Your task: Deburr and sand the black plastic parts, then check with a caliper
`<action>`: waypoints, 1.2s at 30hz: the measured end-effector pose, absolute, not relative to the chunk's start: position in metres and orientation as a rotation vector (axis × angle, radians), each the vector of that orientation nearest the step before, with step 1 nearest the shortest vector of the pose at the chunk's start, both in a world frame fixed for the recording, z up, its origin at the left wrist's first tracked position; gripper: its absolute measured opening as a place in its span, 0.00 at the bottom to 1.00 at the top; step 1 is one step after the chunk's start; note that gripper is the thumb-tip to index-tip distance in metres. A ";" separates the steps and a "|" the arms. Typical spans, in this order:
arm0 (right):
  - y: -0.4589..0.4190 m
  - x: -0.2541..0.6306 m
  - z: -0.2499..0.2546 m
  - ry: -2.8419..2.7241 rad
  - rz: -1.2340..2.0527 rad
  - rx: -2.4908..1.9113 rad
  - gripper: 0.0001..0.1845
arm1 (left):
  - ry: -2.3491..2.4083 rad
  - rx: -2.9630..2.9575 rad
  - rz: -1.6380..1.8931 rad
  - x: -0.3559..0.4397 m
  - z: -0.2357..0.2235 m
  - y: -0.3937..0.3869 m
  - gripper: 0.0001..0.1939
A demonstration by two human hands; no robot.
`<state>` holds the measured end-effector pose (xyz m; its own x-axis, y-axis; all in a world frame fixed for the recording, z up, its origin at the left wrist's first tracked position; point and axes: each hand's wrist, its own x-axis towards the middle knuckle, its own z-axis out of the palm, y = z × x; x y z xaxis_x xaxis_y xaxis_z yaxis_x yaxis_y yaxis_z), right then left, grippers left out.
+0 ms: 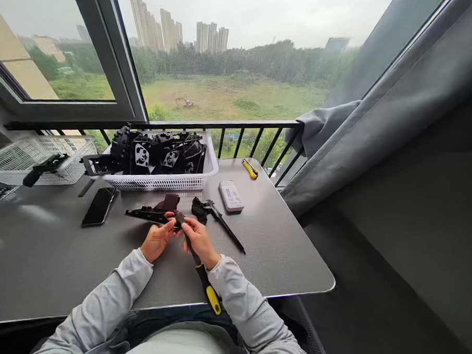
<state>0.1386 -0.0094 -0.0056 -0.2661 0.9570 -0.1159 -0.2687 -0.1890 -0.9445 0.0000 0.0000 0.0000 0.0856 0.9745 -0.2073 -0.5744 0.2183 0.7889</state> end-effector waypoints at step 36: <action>-0.102 0.241 -0.006 -1.347 1.913 -1.182 0.24 | 0.916 0.205 1.218 -0.005 0.005 0.004 0.11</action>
<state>0.2408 -0.1019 -0.0061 -0.4876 0.7958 -0.3592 0.0698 -0.3746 -0.9246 -0.0054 0.0043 0.0050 0.0503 0.8686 -0.4929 -0.7149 0.3760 0.5896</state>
